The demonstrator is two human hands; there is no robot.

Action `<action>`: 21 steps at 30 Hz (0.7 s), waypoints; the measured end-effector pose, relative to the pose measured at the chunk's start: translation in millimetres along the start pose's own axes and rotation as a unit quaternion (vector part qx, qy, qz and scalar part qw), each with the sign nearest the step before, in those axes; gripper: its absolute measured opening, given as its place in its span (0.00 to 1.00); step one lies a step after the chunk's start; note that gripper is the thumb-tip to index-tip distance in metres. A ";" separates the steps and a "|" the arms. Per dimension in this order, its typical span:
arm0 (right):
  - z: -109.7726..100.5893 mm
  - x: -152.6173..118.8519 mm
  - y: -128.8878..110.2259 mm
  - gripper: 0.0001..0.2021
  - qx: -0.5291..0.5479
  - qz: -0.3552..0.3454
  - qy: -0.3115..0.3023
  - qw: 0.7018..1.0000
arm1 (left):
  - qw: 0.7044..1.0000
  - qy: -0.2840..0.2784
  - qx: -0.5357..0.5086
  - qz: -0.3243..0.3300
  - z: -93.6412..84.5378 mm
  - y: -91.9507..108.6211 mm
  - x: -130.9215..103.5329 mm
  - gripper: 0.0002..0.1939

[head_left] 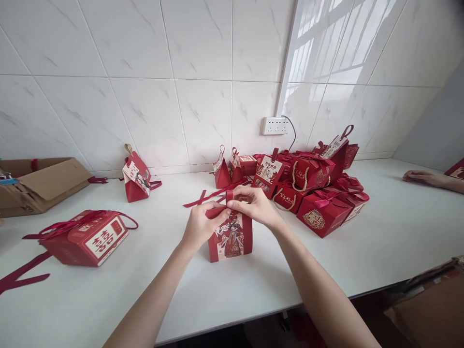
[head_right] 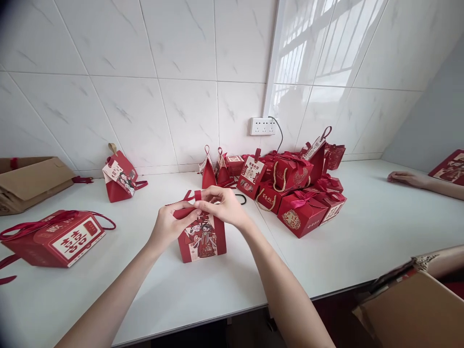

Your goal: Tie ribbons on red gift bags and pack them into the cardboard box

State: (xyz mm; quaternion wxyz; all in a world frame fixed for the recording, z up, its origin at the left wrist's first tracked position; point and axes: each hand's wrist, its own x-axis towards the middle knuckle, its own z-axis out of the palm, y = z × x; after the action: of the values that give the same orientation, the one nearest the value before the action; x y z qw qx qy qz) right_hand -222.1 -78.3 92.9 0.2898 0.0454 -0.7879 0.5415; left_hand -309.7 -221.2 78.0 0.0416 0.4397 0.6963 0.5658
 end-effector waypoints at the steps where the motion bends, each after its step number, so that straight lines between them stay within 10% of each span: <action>1: -6.4 -0.4 -0.2 0.08 -0.005 0.016 -0.038 0.999 | 1.000 0.008 -0.002 0.001 0.8 -0.3 -1.2 0.10; 21: -16.9 0.0 5.0 0.03 -0.030 0.032 -0.104 0.994 | 0.996 0.016 -0.084 -0.022 5.5 -22.9 -5.2 0.11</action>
State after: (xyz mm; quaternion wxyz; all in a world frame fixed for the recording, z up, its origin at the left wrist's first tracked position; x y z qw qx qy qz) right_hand -217.1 -61.5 92.9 0.1896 0.0674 -0.8310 0.5187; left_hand -316.4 -219.9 54.8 0.0798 0.4105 0.6562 0.6281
